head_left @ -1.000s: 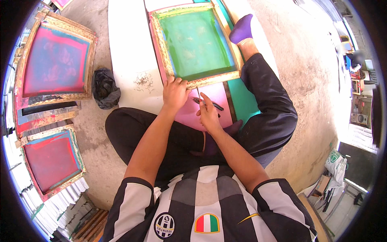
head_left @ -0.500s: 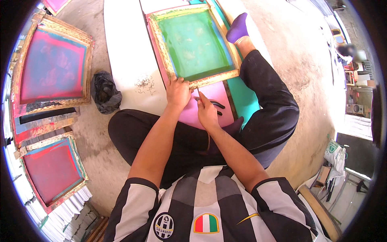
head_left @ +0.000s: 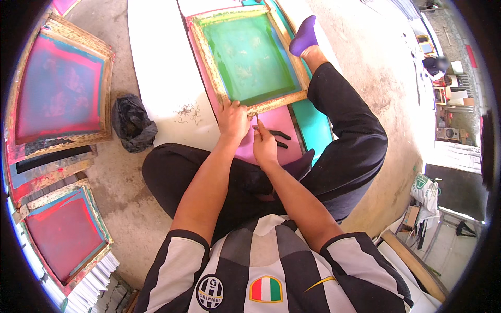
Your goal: The person sits on the floor and uses a utility knife to trim excess material from the edges of a rectangular frame. They repeatedly scrape along the frame's perimeter, removing small pieces of debris.
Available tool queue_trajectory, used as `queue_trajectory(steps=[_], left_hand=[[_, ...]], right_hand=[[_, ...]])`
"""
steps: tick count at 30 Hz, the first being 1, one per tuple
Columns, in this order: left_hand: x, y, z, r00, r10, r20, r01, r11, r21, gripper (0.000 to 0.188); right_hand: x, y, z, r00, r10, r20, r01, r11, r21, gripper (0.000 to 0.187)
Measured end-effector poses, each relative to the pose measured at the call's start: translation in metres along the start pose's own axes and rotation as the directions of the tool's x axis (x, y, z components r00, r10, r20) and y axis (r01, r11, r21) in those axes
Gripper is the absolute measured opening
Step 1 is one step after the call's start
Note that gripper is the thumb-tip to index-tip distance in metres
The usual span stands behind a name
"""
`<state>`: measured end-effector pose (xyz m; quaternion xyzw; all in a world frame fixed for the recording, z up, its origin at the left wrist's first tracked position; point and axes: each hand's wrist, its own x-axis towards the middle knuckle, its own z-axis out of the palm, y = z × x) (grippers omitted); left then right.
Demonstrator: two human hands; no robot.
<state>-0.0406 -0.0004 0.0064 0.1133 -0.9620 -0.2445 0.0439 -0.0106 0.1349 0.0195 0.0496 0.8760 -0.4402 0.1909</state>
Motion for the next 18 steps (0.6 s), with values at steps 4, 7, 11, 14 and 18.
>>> queue_trajectory(steps=[4, 7, 11, 14, 18], left_hand=[[-0.002, 0.001, 0.003, 1.000, -0.005, -0.027, 0.004, 1.000, -0.019, 0.029], [-0.001, 0.000, 0.004, 1.000, -0.013, -0.006, 0.013, 1.000, -0.021, 0.030], [0.000, 0.000, 0.010, 0.993, 0.027, -0.111, -0.026, 1.000, 0.012, 0.019], [0.001, 0.000, 0.004, 0.999, -0.032, 0.003, 0.032, 0.999, -0.001, 0.033], [0.001, 0.000, 0.000, 1.000, -0.026, 0.004, 0.026, 0.999, -0.024, 0.035]], right_hand=[[0.008, 0.032, 0.013, 0.981, -0.174, -0.090, 0.178, 0.983, 0.048, 0.047], [0.020, 0.055, 0.015, 0.983, -0.167, -0.077, 0.166, 0.986, -0.017, 0.048], [0.031, 0.077, 0.021, 0.889, -0.412, -0.202, 0.400, 0.911, -0.099, 0.049], [0.007, 0.026, -0.001, 0.975, 0.153, 0.160, -0.203, 0.904, 0.377, 0.051], [0.002, 0.005, -0.018, 0.959, 0.175, 0.225, -0.253, 0.883, 0.395, 0.052]])
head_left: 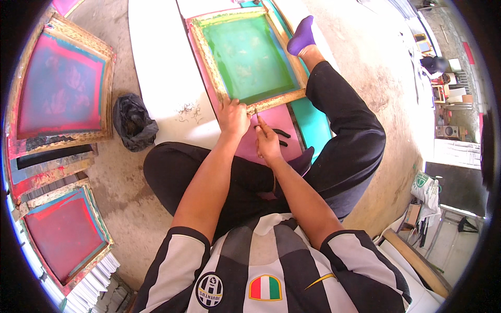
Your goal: The person sits on the floor and uses a utility knife to trim excess material from the edges of a rectangular frame. They repeatedly scrape along the frame's perimeter, removing small pieces of debris.
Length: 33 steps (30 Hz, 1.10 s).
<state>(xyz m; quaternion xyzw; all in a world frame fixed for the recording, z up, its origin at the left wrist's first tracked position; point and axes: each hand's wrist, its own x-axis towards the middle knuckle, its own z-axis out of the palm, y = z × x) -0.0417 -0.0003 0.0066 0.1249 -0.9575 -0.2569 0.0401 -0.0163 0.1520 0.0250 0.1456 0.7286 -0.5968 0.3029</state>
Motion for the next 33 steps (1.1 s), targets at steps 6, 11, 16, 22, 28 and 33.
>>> queue_trajectory(steps=[6, 11, 16, 22, 28, 33], left_hand=[[0.001, 0.000, -0.001, 1.000, -0.016, 0.019, 0.017, 1.000, -0.019, 0.037], [0.002, 0.002, -0.002, 0.999, -0.033, 0.035, 0.034, 0.998, -0.043, 0.036], [0.000, -0.005, 0.010, 0.988, 0.036, -0.152, -0.035, 0.999, 0.010, 0.023], [0.001, -0.003, 0.011, 0.986, 0.033, -0.163, -0.033, 0.999, 0.003, 0.018], [0.003, -0.004, 0.011, 0.999, -0.011, -0.047, 0.010, 1.000, -0.013, 0.027], [0.003, 0.001, 0.004, 1.000, -0.015, 0.018, 0.016, 1.000, -0.016, 0.031]], right_hand=[[0.012, 0.024, -0.012, 0.980, -0.079, -0.184, 0.045, 0.983, -0.180, 0.046], [0.020, 0.038, -0.031, 0.969, -0.207, -0.138, 0.118, 0.870, -0.479, 0.041], [-0.001, 0.002, -0.013, 0.903, -0.428, -0.030, 0.350, 0.776, -0.525, 0.042], [0.007, -0.005, -0.009, 0.954, -0.298, -0.041, 0.227, 0.803, -0.552, 0.043], [0.010, -0.014, -0.002, 0.989, -0.113, -0.093, 0.071, 0.925, -0.373, 0.044], [0.001, -0.035, 0.008, 0.991, -0.048, -0.128, -0.006, 0.921, -0.390, 0.044]])
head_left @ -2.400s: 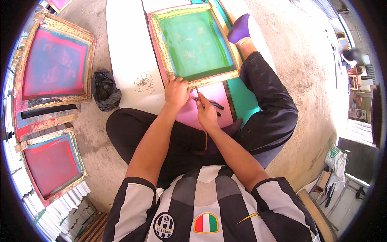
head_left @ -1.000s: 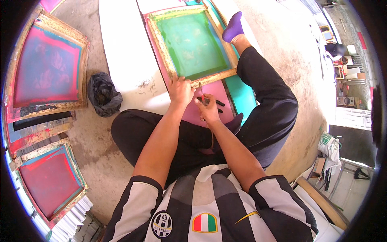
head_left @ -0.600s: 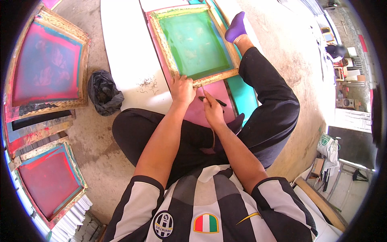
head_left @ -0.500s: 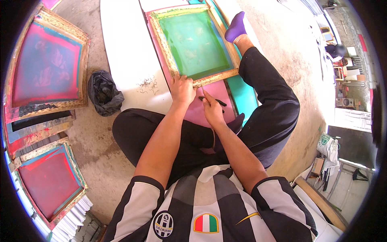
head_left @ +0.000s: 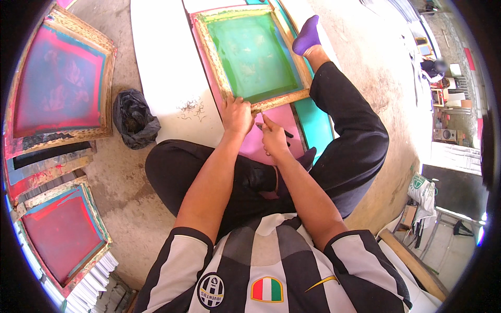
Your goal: The person sits on the floor and uses a utility knife to trim excess material from the edges of a rectangular frame. They repeatedly scrape along the frame's perimeter, removing small pieces of debris.
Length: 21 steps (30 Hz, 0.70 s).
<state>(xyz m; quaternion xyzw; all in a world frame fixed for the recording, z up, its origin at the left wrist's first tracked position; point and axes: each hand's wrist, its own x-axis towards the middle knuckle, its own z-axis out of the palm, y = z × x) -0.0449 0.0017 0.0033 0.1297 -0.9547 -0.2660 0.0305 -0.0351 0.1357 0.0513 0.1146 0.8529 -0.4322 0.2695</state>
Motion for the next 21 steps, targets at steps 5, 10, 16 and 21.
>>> queue_trajectory(steps=[5, 10, 16, 21], left_hand=[[-0.002, -0.007, 0.003, 0.999, 0.038, -0.020, -0.038, 0.999, 0.003, 0.028], [0.000, -0.001, -0.001, 0.999, 0.038, -0.012, -0.038, 0.999, 0.000, 0.029], [-0.002, -0.005, 0.010, 0.995, 0.043, -0.092, -0.044, 0.999, -0.013, 0.025], [-0.002, -0.004, 0.004, 0.994, 0.046, -0.097, -0.043, 0.999, 0.029, 0.027]], right_hand=[[-0.010, -0.026, 0.001, 0.996, -0.087, 0.016, 0.085, 0.893, -0.443, 0.048], [0.005, 0.000, 0.015, 0.999, 0.053, -0.007, -0.054, 0.995, -0.079, 0.050], [0.016, 0.044, 0.027, 0.926, -0.349, -0.145, 0.300, 0.913, -0.277, 0.046], [0.018, 0.055, 0.030, 0.987, -0.129, -0.093, 0.141, 0.981, 0.136, 0.046]])
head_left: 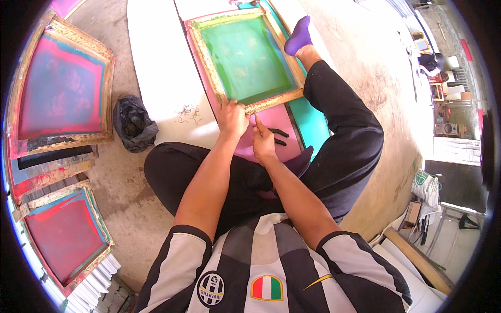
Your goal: The person sits on the floor and uses a utility knife to trim excess material from the edges of a rectangular frame. They repeatedly scrape along the frame's perimeter, removing small pieces of debris.
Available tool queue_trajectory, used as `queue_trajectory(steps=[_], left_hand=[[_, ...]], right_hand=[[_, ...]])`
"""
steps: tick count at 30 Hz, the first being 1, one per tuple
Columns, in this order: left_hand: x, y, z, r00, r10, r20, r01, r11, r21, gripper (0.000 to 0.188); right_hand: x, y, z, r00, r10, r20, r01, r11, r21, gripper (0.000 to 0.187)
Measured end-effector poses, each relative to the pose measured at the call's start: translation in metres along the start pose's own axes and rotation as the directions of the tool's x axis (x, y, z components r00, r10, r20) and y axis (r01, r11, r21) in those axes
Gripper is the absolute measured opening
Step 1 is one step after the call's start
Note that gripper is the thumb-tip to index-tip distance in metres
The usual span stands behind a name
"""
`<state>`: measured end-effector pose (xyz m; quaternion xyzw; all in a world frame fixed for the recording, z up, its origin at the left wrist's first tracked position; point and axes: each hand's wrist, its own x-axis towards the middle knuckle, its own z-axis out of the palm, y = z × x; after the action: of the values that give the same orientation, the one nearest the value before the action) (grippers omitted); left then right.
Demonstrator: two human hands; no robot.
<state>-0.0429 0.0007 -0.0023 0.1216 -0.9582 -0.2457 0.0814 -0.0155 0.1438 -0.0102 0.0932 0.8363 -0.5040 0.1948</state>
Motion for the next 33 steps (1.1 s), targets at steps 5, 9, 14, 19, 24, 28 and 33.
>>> queue_trajectory(steps=[5, 9, 14, 19, 24, 28, 33], left_hand=[[-0.001, 0.001, -0.008, 0.997, -0.049, 0.055, 0.053, 0.996, -0.075, 0.036], [0.000, 0.007, -0.005, 0.999, -0.029, 0.039, 0.031, 0.997, -0.075, 0.037], [-0.001, 0.003, -0.011, 0.995, -0.055, 0.078, 0.060, 0.996, -0.071, 0.037], [0.000, 0.002, -0.006, 0.998, -0.035, 0.058, 0.039, 0.996, -0.077, 0.038], [-0.003, -0.005, -0.002, 0.998, -0.043, 0.039, 0.046, 0.997, -0.069, 0.038], [-0.002, 0.000, -0.006, 0.998, -0.038, 0.050, 0.042, 0.996, -0.078, 0.039], [0.001, 0.003, -0.003, 1.000, 0.012, 0.028, -0.009, 0.997, -0.081, 0.040]], right_hand=[[-0.007, -0.013, -0.011, 0.998, 0.046, 0.030, -0.047, 0.999, 0.019, 0.044], [0.031, 0.069, 0.002, 0.842, -0.531, -0.088, 0.521, 0.845, -0.119, 0.046], [-0.013, -0.021, -0.030, 0.896, 0.284, 0.342, -0.416, 0.805, 0.422, 0.049], [-0.001, 0.013, -0.019, 0.974, 0.062, 0.218, -0.132, 0.938, 0.320, 0.046], [0.010, 0.018, -0.014, 0.987, -0.113, 0.115, 0.078, 0.958, 0.276, 0.044], [0.004, -0.003, -0.043, 0.785, 0.155, 0.600, -0.597, 0.447, 0.666, 0.043], [0.031, 0.052, -0.032, 0.966, -0.116, 0.232, 0.062, 0.971, 0.229, 0.048]])
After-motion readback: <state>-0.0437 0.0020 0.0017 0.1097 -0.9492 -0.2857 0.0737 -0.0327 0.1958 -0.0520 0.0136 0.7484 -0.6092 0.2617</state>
